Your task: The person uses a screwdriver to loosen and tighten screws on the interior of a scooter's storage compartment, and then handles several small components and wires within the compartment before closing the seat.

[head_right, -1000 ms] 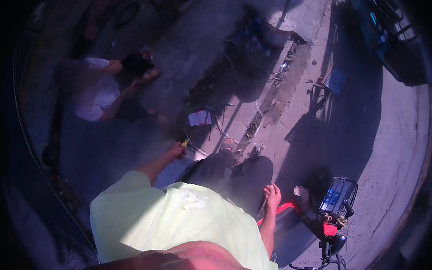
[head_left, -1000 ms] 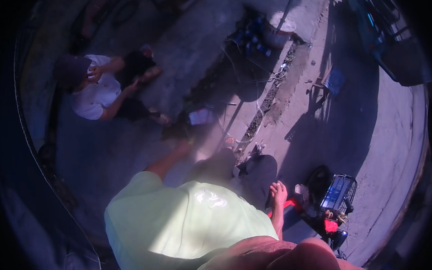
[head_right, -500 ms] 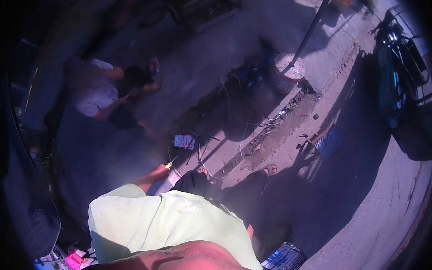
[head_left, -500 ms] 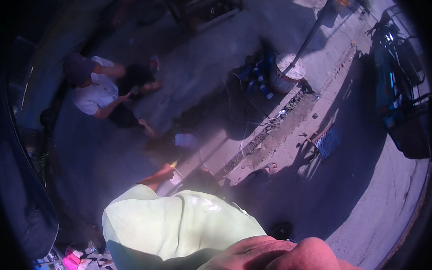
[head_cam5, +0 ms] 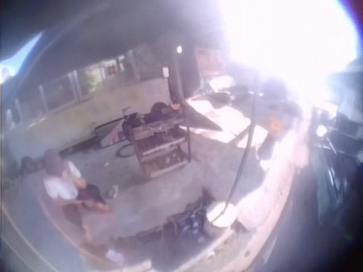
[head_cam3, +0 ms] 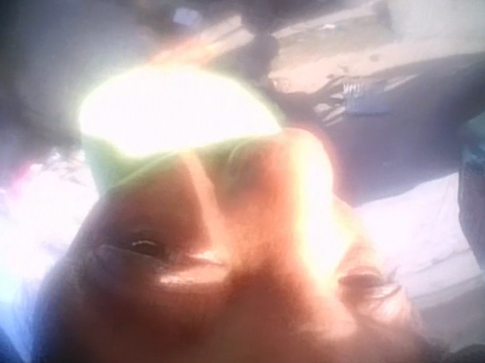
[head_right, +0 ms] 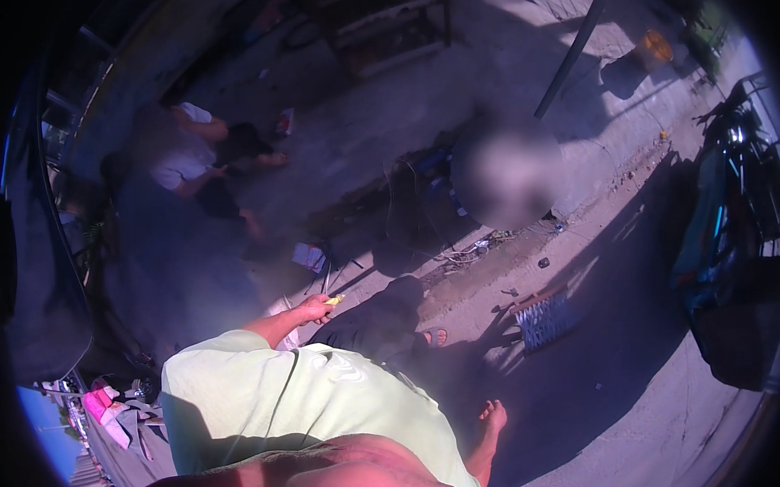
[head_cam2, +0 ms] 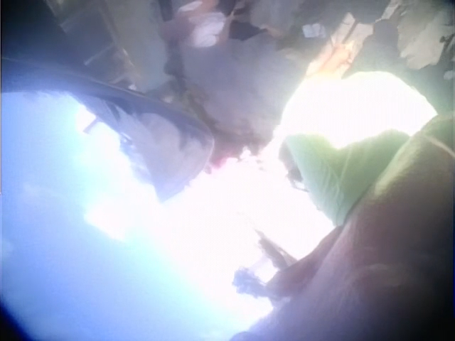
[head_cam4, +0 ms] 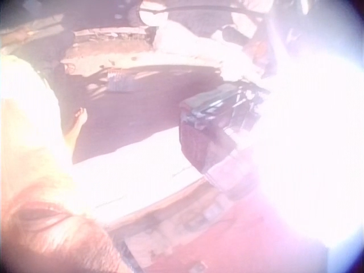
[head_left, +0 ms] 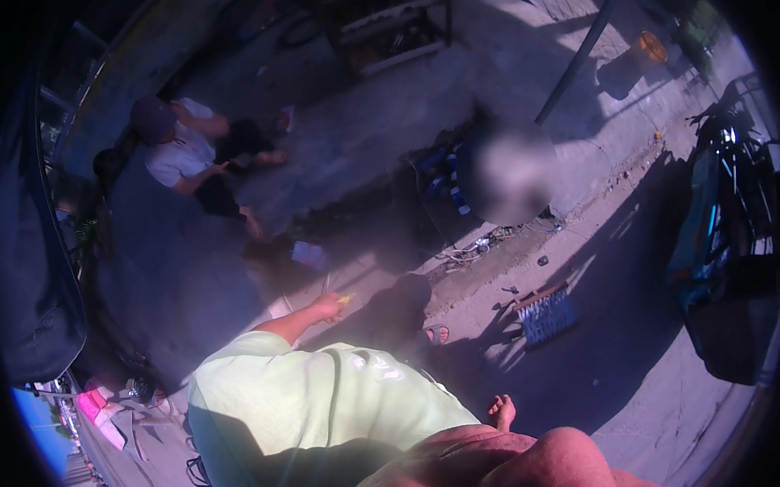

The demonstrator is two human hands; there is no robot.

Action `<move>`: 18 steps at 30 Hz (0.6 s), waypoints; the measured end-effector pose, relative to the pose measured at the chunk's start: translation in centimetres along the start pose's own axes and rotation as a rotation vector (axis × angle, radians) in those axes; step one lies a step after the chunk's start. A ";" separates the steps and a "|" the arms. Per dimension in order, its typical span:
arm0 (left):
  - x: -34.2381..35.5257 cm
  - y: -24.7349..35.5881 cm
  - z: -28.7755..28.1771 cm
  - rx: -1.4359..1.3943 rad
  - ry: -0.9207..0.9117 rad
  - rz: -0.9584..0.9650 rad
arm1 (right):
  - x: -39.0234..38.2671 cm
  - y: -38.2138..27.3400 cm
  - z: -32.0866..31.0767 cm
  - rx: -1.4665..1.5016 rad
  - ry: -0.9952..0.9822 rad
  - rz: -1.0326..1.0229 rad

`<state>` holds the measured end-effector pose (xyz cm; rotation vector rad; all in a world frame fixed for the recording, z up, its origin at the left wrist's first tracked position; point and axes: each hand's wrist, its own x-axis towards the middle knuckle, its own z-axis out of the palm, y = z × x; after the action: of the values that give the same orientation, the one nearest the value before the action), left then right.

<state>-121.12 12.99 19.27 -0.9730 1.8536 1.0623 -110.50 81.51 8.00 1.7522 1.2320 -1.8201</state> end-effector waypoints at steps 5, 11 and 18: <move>7.5 4.8 2.8 0.109 -0.034 -0.046 | 3.0 -7.9 1.9 -0.073 -0.107 -0.062; 14.2 16.5 3.4 0.020 0.018 -0.042 | 3.5 -13.5 8.6 -0.109 -0.050 -0.036; 16.3 34.6 6.0 -0.235 -0.006 0.188 | 4.3 -26.5 13.7 -0.225 -0.129 -0.059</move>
<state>-156.78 27.05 13.58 -0.9389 1.8727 1.4195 -139.74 87.69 11.48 1.4692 1.3885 -1.7206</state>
